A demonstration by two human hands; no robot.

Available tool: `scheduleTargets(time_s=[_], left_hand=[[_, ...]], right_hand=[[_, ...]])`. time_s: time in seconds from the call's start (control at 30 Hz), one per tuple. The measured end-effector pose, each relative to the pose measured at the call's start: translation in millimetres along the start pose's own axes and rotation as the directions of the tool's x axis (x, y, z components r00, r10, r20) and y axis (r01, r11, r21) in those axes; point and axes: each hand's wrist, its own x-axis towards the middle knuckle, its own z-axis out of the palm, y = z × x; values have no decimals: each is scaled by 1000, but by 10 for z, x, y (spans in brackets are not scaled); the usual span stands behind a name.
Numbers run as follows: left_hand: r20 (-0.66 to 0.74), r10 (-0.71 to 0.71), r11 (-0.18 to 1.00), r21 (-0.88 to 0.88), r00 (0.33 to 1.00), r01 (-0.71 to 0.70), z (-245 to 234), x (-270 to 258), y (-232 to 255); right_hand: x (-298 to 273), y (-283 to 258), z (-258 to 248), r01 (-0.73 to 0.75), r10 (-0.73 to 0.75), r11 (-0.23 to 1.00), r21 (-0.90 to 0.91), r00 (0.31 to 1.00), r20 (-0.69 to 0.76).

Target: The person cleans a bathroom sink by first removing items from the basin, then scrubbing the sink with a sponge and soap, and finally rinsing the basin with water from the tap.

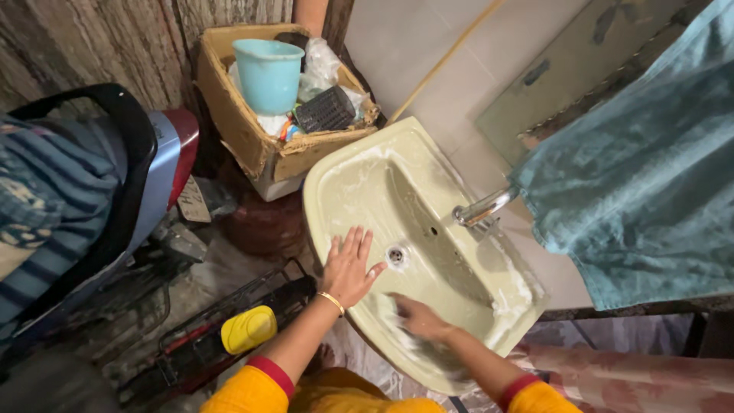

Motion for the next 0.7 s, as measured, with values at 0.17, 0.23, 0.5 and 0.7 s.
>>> scheduleTargets(time_s=[0.17,0.23,0.5,0.7], left_hand=[[-50,-19,987,155,999,27,-96,50,-21],[-138,-6,994,105,990,20,-79,47,-13],[-134,-20,994,107,991,35,24,116,-97],[-99,-25,991,126,995,38,12,101,-88]], right_hand=[[1540,-639,157,719,-686,694,29,673,-277],[2113,-866,21,582,-567,808,-88,730,-383],[1983,-115,-626,-150,-267,803,-577,776,-572],[808,335,144,-52,-109,878,-476,947,-303]])
